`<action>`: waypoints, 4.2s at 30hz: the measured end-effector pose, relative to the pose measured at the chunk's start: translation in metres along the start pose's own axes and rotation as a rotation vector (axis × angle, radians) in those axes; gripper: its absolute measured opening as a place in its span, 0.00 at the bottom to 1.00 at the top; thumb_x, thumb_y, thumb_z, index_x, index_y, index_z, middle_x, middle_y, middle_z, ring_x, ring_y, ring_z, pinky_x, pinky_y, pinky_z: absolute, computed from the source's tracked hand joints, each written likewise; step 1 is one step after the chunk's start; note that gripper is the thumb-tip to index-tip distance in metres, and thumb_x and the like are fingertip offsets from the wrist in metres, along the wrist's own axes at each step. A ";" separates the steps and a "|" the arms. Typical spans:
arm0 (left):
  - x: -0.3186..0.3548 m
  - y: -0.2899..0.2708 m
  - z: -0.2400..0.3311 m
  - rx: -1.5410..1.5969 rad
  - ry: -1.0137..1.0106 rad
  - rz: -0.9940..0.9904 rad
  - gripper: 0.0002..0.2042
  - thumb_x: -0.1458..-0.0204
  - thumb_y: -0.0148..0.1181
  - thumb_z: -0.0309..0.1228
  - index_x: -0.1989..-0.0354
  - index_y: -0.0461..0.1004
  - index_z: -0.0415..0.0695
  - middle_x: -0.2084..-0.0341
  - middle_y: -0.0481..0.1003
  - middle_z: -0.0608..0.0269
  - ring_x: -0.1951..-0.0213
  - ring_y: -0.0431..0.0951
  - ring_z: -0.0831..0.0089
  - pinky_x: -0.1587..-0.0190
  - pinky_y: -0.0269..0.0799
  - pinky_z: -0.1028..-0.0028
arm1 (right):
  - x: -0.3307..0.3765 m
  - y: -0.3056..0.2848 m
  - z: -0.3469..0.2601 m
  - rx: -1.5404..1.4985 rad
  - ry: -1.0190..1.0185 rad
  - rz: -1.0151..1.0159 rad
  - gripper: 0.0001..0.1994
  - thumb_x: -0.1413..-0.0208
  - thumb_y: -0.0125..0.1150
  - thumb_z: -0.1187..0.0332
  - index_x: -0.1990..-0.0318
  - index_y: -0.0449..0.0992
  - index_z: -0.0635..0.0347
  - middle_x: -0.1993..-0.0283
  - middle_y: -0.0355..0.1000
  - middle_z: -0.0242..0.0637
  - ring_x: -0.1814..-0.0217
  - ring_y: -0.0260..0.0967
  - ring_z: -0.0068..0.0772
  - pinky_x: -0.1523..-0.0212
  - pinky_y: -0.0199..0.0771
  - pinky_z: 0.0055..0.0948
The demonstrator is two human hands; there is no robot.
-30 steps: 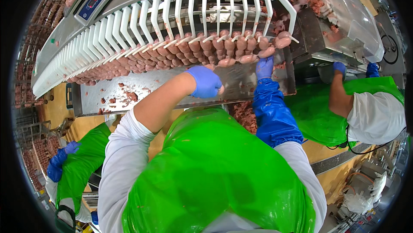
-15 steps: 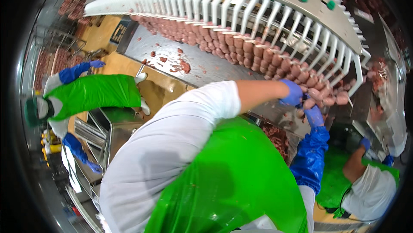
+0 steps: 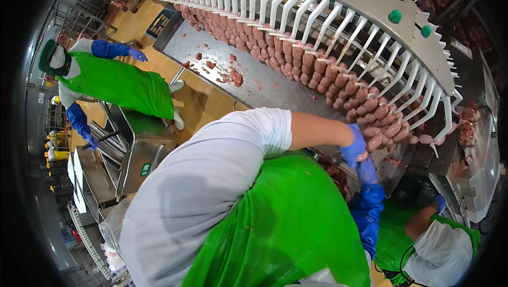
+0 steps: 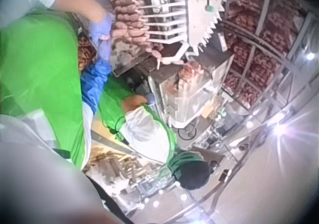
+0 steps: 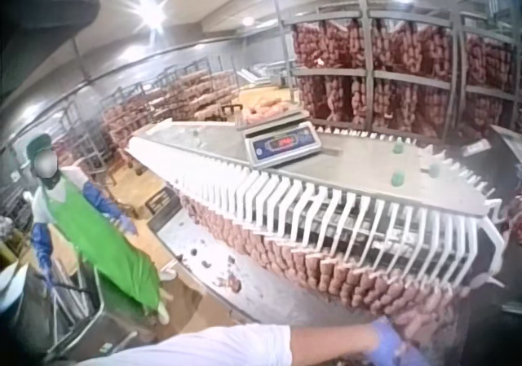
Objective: The person repeatedly picks up raw sausage links from a conveyor, ties them into small bundles, and places them onto a rotating rack. The person also occasionally scrapes loose meat from the conveyor surface back into the processing area.
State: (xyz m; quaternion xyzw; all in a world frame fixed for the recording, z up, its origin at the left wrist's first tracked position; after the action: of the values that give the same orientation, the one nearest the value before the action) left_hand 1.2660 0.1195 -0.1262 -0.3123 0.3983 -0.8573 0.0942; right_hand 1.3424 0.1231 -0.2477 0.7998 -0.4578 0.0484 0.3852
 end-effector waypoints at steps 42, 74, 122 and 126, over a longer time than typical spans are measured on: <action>0.029 0.064 -0.097 0.189 -0.087 0.359 0.35 0.48 0.62 0.44 0.31 0.59 0.49 0.30 0.53 0.49 0.31 0.55 0.52 0.32 0.57 0.57 | -0.032 0.013 -0.002 0.316 -0.046 -0.160 0.16 0.40 0.61 0.61 0.50 0.73 0.61 0.53 0.75 0.39 0.49 0.72 0.31 0.49 0.72 0.32; 0.039 0.049 -0.175 1.844 -0.077 0.536 0.13 0.37 0.52 0.38 0.54 0.72 0.40 0.65 0.75 0.61 0.68 0.76 0.71 0.62 0.75 0.71 | 0.024 -0.094 0.012 1.189 0.059 0.123 0.13 0.38 0.56 0.57 0.57 0.77 0.55 0.67 0.77 0.36 0.67 0.74 0.33 0.55 0.72 0.37; -0.078 0.013 -0.016 0.881 -0.034 0.066 0.09 0.40 0.52 0.30 0.62 0.74 0.37 0.75 0.77 0.59 0.78 0.78 0.71 0.70 0.77 0.69 | 0.037 -0.110 -0.085 0.093 -0.531 0.484 0.08 0.43 0.56 0.74 0.57 0.76 0.58 0.60 0.76 0.36 0.55 0.74 0.33 0.53 0.73 0.33; -0.063 0.038 -0.036 0.982 0.075 0.033 0.08 0.40 0.50 0.28 0.63 0.73 0.36 0.75 0.77 0.58 0.76 0.79 0.69 0.71 0.77 0.69 | 0.058 -0.026 -0.099 0.701 -0.655 0.270 0.11 0.43 0.53 0.77 0.55 0.75 0.56 0.58 0.72 0.32 0.55 0.72 0.25 0.54 0.73 0.29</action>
State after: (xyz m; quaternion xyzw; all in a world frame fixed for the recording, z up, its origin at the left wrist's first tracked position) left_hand 1.2903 0.1428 -0.2015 -0.1938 -0.0449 -0.9528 0.2293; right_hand 1.4230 0.1552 -0.1681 0.7878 -0.6105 -0.0051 -0.0808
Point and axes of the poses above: each hand's wrist, its own x-axis away from the middle knuckle, its own y-axis out of the palm, z = x × y, the point moved 10 cm from there along -x, towards the middle knuckle
